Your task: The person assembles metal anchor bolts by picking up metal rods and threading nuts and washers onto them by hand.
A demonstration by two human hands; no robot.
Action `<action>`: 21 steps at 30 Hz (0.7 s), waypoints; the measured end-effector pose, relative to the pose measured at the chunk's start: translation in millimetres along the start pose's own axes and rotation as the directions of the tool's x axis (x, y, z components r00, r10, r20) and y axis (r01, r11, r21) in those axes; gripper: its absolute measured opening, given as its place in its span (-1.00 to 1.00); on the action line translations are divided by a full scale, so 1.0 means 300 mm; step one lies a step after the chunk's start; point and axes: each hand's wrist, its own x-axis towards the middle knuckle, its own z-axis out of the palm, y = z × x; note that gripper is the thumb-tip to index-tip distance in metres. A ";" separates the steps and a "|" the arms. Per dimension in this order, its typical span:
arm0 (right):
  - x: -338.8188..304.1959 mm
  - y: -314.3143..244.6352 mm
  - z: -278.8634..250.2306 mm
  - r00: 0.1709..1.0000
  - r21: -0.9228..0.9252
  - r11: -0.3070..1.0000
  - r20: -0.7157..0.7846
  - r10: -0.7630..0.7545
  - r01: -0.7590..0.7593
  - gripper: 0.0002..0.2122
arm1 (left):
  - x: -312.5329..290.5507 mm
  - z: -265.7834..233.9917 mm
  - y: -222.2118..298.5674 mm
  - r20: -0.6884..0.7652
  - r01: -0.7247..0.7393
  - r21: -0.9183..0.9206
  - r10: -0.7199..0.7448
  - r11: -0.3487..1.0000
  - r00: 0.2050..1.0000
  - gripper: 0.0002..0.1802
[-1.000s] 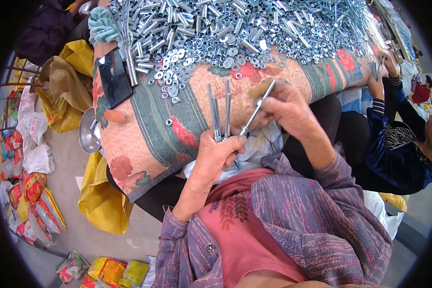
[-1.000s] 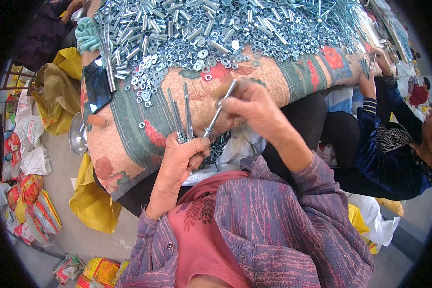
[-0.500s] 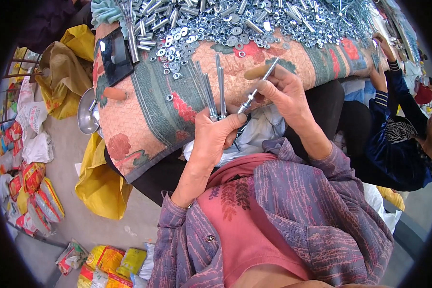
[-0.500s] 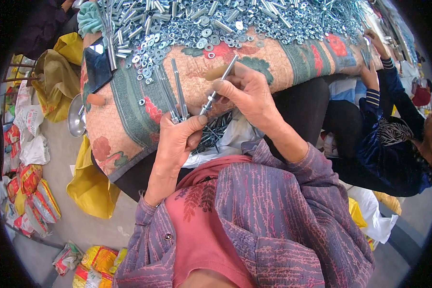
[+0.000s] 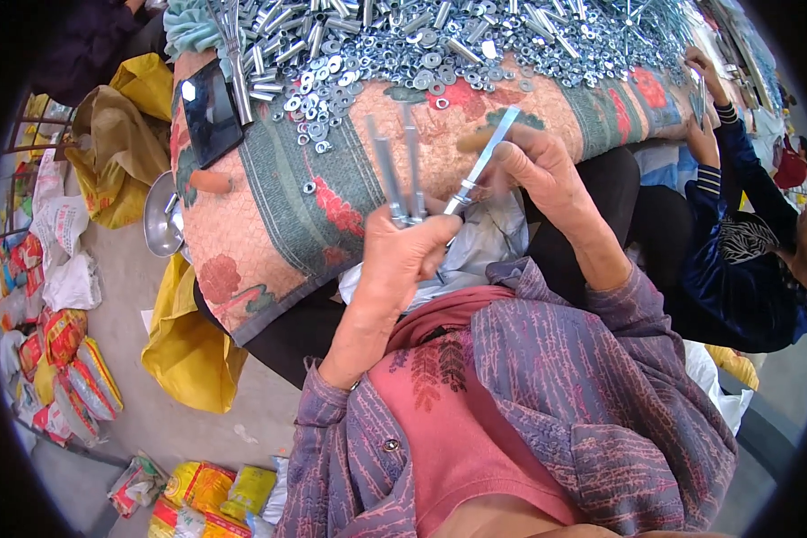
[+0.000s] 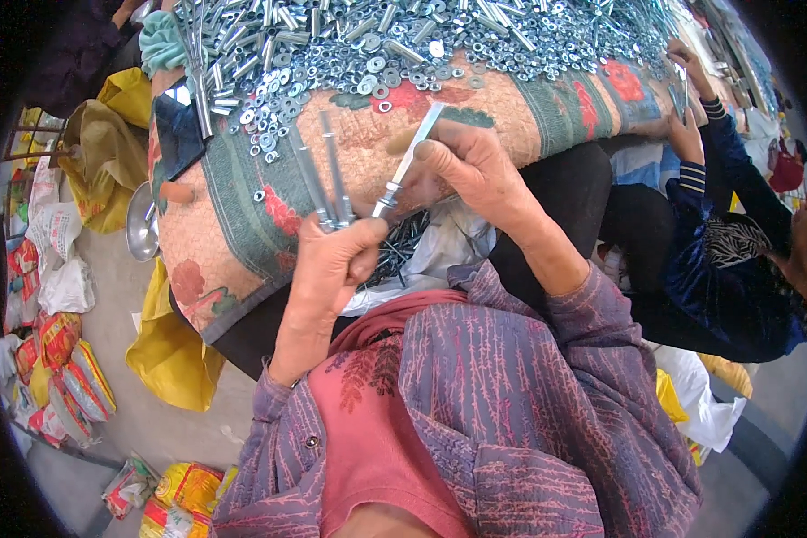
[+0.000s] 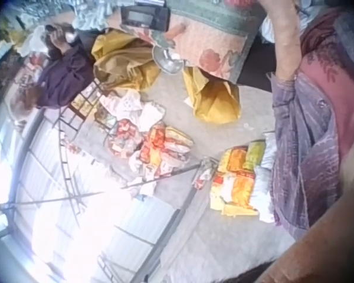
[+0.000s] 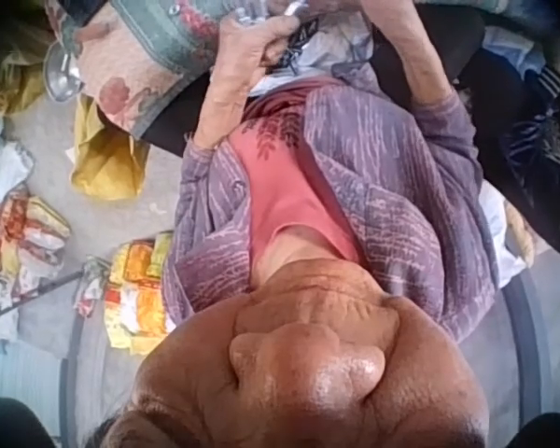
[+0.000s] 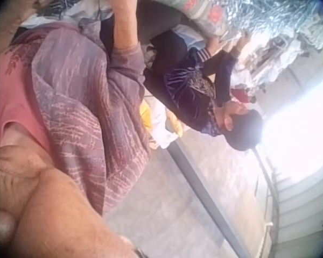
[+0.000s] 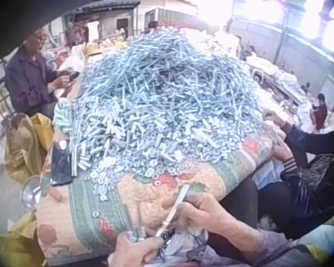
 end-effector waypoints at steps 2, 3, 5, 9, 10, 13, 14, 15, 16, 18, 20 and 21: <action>0.004 0.003 0.003 0.991 -0.037 0.995 0.094 0.095 -0.092 -0.64 | 0.004 -0.002 0.006 -0.032 -0.008 -0.012 0.008 1.000 0.999 -0.86; 0.013 -0.004 0.047 0.999 0.018 1.000 -0.051 -0.007 0.008 -0.65 | 0.005 0.008 0.002 -0.019 0.017 -0.007 -0.018 1.000 1.000 -0.86; 0.012 -0.019 0.068 0.974 0.057 0.991 -0.200 -0.106 0.120 -0.66 | 0.001 0.028 -0.008 0.006 0.068 0.007 -0.068 0.998 0.998 -0.88; 0.004 -0.019 0.003 0.990 -0.069 0.993 0.098 0.098 -0.091 -0.64 | 0.005 -0.004 0.016 -0.030 0.026 -0.031 -0.027 0.999 0.999 -0.87; 0.001 -0.006 0.015 0.999 -0.009 0.999 -0.038 0.034 -0.034 -0.64 | 0.009 0.001 0.017 -0.027 0.022 -0.029 -0.023 0.999 0.999 -0.87; 0.008 -0.033 0.067 0.982 0.094 0.992 -0.175 -0.069 0.086 -0.65 | 0.008 0.024 0.000 0.025 0.077 -0.015 -0.077 0.997 0.997 -0.84; 0.001 -0.041 0.057 0.998 0.089 0.996 -0.053 0.017 -0.012 -0.64 | 0.001 0.030 0.003 0.053 0.072 -0.046 -0.070 0.996 0.996 -0.84; -0.010 -0.047 0.036 0.993 0.069 0.992 0.063 0.103 -0.107 -0.64 | 0.004 0.022 0.005 0.055 0.075 -0.045 -0.073 0.996 0.996 -0.84; -0.005 0.003 -0.015 0.978 -0.008 0.981 0.083 0.193 -0.193 -0.62 | 0.012 0.005 0.009 0.042 0.055 -0.048 -0.053 0.997 0.998 -0.84; -0.005 0.000 0.014 0.996 0.051 0.995 -0.015 0.090 -0.089 -0.62 | 0.020 -0.013 0.023 0.038 0.046 -0.069 -0.044 0.997 0.998 -0.83; -0.008 -0.013 0.062 0.996 0.198 0.980 -0.086 0.020 -0.003 -0.64 | 0.021 0.005 0.012 0.037 0.066 -0.062 -0.064 0.996 0.997 -0.84; -0.011 -0.013 0.059 0.996 0.200 0.980 -0.086 0.023 -0.005 -0.64 | 0.021 0.014 0.007 0.040 0.083 -0.053 -0.081 0.995 0.996 -0.84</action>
